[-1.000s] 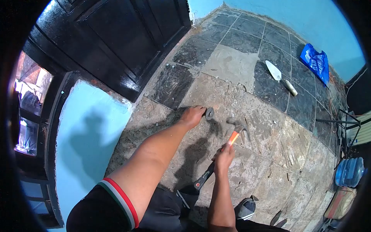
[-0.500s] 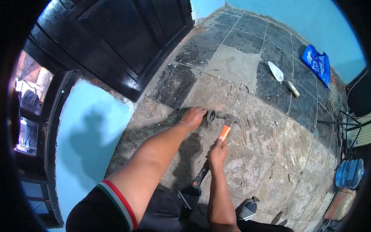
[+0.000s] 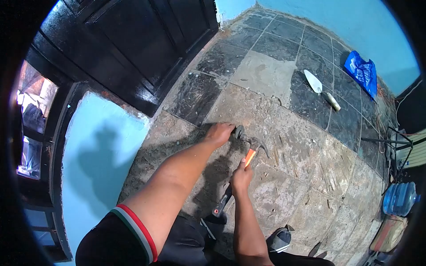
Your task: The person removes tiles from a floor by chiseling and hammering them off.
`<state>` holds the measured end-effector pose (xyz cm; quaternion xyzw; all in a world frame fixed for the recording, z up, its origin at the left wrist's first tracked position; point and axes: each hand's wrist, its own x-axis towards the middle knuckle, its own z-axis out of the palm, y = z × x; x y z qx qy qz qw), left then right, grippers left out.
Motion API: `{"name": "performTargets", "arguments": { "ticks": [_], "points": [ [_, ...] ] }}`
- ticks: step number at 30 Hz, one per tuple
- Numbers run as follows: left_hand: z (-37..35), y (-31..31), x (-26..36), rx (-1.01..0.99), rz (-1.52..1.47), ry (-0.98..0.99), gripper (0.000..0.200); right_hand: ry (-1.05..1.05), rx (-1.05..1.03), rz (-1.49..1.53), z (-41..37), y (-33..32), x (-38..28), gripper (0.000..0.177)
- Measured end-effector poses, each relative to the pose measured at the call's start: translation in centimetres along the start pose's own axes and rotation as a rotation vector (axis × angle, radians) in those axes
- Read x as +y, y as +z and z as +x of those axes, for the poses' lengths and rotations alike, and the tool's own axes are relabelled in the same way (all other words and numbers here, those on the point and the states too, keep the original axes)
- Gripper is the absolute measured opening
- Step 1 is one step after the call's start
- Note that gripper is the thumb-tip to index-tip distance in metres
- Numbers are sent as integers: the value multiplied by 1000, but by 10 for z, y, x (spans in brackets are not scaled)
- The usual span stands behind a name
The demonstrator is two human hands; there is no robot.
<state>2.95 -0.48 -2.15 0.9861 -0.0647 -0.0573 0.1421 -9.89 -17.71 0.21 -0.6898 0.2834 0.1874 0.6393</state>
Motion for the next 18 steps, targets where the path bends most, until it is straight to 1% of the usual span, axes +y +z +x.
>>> {"name": "performTargets", "arguments": {
  "ticks": [2,3,5,8,9,12,15,18],
  "points": [
    [-3,4,-1,26,6,5,25,-134,2,-60,20,-6,24,41],
    [-9,9,0,31,19,8,25,-192,4,-90,16,-9,26,41],
    [-8,13,2,61,54,28,25,-135,-12,-61,12,-17,21,38],
    [-33,10,14,-102,199,74,26,-103,-15,-27,7,-20,11,37],
    [-41,16,15,-110,178,71,29,-85,-19,-19,6,-22,8,38],
    [-54,20,9,-57,162,125,31,-49,-23,-15,6,-29,2,40],
    [-47,12,2,8,43,89,32,-63,-25,31,4,-30,-4,40],
    [-38,4,5,78,-9,95,30,-79,-19,14,1,-33,-12,39]
  ]
}}
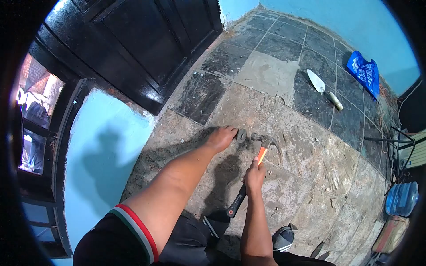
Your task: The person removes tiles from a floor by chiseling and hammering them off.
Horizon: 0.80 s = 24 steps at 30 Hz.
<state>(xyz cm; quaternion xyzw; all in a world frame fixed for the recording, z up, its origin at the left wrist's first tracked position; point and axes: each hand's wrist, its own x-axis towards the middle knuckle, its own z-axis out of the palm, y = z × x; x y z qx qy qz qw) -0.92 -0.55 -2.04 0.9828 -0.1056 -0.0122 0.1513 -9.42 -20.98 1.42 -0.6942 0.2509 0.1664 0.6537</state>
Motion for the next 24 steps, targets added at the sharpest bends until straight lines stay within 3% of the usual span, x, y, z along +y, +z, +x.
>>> {"name": "performTargets", "arguments": {
  "ticks": [9,12,17,20,22,24],
  "points": [
    [5,-5,-5,-49,-47,-73,27,-31,15,77,-9,-9,-10,38],
    [3,-15,-1,-79,-65,-94,27,-104,100,264,-9,-14,-8,38],
    [4,-10,-6,-58,-61,-70,26,-409,455,481,-31,10,-29,41],
    [6,-3,-8,-55,-73,-68,26,-597,570,23,-8,38,53,43],
    [9,-6,-8,-66,-68,-91,25,-173,120,-199,-21,47,48,42],
    [12,-8,-5,-97,-43,-135,25,-109,39,33,-26,43,30,41]
  ]
}}
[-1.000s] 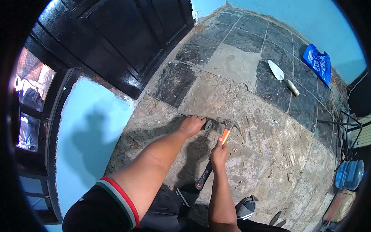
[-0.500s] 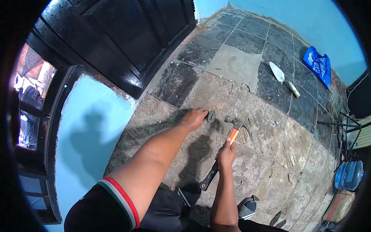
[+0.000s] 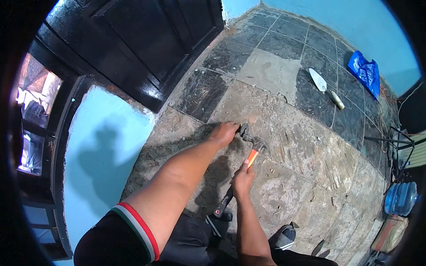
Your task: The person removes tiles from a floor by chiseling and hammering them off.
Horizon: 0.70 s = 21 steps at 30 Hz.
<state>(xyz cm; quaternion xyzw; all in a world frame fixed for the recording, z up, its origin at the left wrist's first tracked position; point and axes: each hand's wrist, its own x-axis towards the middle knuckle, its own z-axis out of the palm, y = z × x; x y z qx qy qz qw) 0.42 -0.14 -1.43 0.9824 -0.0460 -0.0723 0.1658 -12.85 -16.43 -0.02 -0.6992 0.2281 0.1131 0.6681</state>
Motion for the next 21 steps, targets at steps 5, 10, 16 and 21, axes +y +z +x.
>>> {"name": "performTargets", "arguments": {
  "ticks": [5,10,16,21],
  "points": [
    [-1,4,-5,33,28,94,23,26,184,289,24,-47,-35,44],
    [-6,-11,1,-23,-26,56,24,-289,556,462,29,-62,-71,49],
    [-1,-2,1,12,47,64,22,43,-76,-34,23,-6,3,44],
    [-14,6,-2,-11,95,101,29,133,-21,-5,15,-26,-23,44]
  ]
}}
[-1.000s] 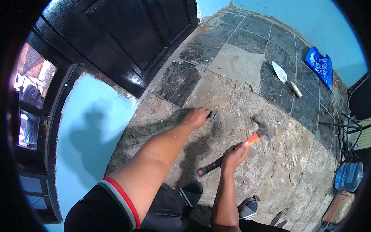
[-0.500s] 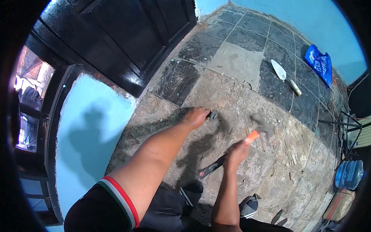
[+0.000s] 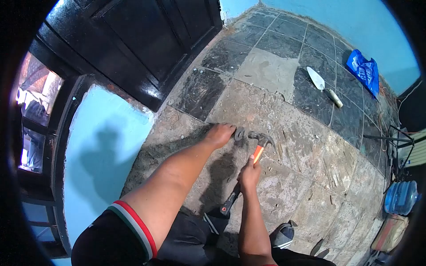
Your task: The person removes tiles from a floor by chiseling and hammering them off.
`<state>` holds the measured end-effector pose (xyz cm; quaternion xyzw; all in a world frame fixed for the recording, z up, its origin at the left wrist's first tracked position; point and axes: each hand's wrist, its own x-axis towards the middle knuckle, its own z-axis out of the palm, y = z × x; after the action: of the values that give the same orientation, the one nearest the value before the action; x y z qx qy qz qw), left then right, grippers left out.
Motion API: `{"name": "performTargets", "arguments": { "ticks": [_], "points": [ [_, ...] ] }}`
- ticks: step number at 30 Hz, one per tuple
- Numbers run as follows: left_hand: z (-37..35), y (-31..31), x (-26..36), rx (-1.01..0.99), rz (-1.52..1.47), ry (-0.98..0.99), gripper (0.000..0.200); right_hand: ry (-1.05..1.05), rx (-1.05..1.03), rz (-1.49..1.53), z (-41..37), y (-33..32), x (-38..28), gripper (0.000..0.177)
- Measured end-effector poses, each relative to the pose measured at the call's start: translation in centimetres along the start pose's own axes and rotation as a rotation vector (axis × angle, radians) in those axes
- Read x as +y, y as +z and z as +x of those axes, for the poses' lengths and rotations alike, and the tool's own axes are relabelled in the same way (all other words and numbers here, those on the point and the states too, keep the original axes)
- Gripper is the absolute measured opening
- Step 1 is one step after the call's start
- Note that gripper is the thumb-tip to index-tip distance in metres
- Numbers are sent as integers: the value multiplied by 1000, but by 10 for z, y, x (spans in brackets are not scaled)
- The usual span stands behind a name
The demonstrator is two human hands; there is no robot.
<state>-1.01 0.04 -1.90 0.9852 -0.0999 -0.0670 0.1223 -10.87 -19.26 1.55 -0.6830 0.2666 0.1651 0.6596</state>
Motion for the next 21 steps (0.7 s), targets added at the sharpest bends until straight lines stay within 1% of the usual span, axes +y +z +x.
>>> {"name": "performTargets", "arguments": {
  "ticks": [3,4,7,10,13,16,19,21],
  "points": [
    [-11,4,1,-28,8,57,32,19,4,9,7,-9,5,45],
    [-11,-4,5,-46,6,40,34,25,-12,21,9,-11,5,46],
    [5,-2,2,90,-90,57,33,20,-20,-6,7,-12,3,46],
    [23,-11,2,70,-111,-27,27,28,-62,35,6,-13,1,45],
    [21,-17,6,32,-109,-38,27,-26,-28,80,6,-19,-4,44],
    [23,4,-3,124,-116,17,33,-218,153,156,7,-25,-22,41],
    [20,-8,0,107,-141,10,35,-328,369,232,19,-44,-46,35],
    [21,-2,-5,103,-134,14,37,-320,445,328,17,-56,-74,35]
  ]
}}
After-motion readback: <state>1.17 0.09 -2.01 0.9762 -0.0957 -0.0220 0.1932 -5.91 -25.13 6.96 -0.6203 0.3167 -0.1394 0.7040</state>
